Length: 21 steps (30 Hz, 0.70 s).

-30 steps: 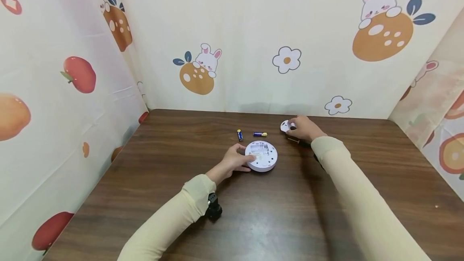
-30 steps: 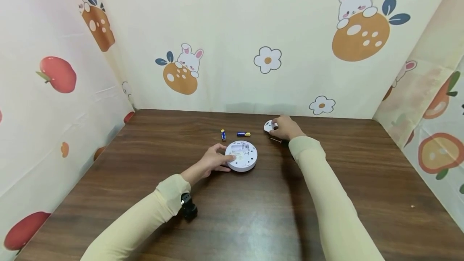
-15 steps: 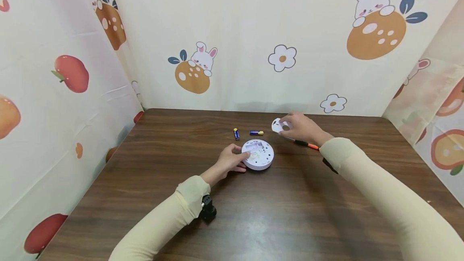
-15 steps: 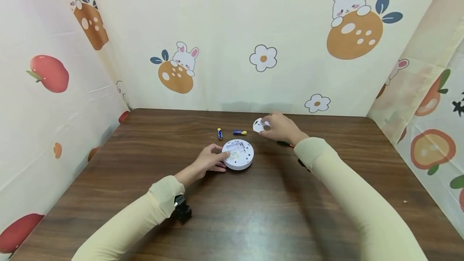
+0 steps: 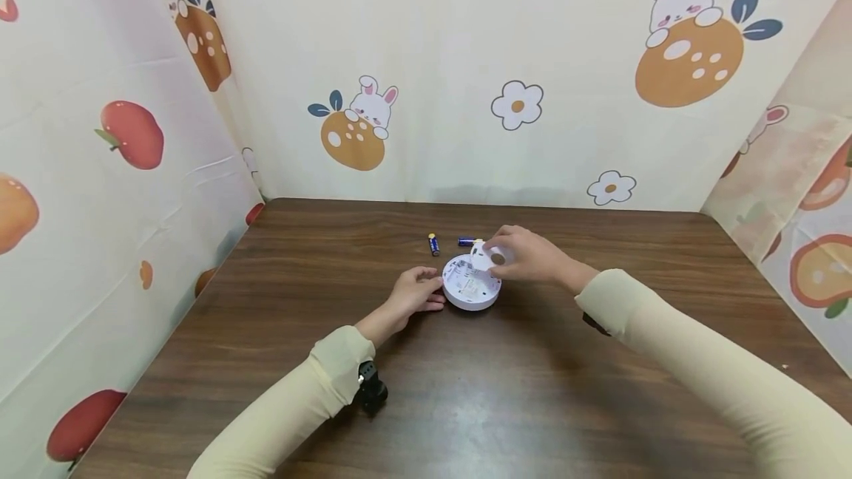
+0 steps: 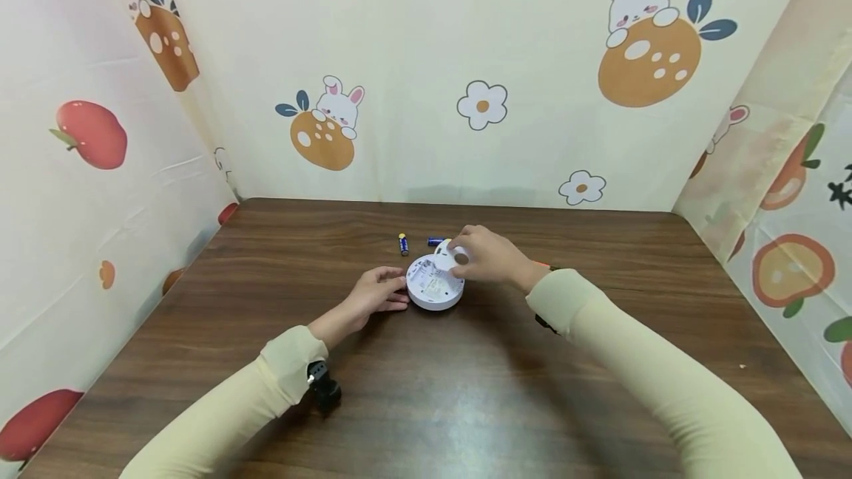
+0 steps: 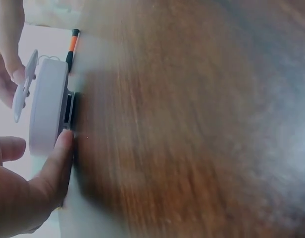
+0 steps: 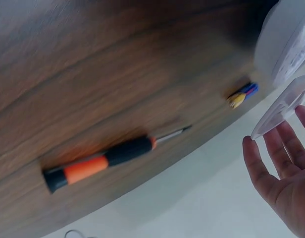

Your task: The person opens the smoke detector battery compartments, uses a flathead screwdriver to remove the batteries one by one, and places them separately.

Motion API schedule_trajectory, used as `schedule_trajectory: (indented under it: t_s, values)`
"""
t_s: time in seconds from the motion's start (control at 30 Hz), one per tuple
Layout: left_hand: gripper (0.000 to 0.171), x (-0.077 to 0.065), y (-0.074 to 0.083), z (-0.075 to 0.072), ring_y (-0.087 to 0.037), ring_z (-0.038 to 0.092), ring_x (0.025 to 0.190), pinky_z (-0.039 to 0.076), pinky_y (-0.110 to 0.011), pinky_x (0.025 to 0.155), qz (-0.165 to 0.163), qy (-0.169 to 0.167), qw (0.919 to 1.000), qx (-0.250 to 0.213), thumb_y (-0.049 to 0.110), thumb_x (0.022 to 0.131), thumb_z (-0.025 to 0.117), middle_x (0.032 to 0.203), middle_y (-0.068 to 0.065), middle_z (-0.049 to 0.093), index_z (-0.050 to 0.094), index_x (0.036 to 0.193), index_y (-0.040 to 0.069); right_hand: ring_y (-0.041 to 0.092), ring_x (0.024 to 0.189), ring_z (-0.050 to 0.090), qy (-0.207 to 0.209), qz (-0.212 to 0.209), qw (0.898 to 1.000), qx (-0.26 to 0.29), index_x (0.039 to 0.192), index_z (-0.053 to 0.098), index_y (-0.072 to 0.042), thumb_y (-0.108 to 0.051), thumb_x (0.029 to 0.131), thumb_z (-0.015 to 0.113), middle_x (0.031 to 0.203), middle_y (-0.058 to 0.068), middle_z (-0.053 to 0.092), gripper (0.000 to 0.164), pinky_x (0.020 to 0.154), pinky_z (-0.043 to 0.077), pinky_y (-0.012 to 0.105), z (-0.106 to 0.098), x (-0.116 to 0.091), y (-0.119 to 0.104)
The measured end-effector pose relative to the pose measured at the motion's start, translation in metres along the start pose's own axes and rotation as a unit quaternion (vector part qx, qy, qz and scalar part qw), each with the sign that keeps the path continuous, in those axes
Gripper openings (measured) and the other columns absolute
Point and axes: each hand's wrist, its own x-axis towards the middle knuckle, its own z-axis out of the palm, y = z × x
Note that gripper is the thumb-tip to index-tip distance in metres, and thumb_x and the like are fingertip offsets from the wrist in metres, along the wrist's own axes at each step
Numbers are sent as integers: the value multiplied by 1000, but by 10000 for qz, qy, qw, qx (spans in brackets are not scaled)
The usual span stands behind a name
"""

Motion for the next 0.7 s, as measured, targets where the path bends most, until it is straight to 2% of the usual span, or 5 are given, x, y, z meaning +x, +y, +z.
schedule_trajectory:
  t_s: [0.17, 0.37, 0.7]
  values:
    - [38, 5, 1, 1, -19, 59, 70, 60, -37, 72, 92, -64, 9999, -64, 0, 97, 48, 98, -16, 58, 45, 134, -9, 25, 100, 54, -137, -179, 9997, -20, 113, 68, -8, -27, 80, 77, 110, 10, 58, 39, 85, 52, 42, 8, 2, -10]
    - [36, 10, 3, 0, -17, 59, 70, 59, -36, 75, 37, -181, 9997, -143, 0, 98, 48, 104, -17, 58, 48, 133, -7, 25, 104, 53, -330, -235, 9991, -135, 114, 67, -10, -29, 80, 77, 117, 12, 57, 40, 88, 51, 42, 14, 5, -20]
    - [31, 10, 2, 0, -16, 62, 69, 59, -34, 75, -159, -319, 9988, -347, 1, 98, 50, 94, -13, 60, 53, 127, -8, 24, 107, 54, -254, -585, 9976, -273, 112, 67, -9, -26, 80, 76, 119, 9, 56, 37, 84, 53, 38, 26, 8, -28]
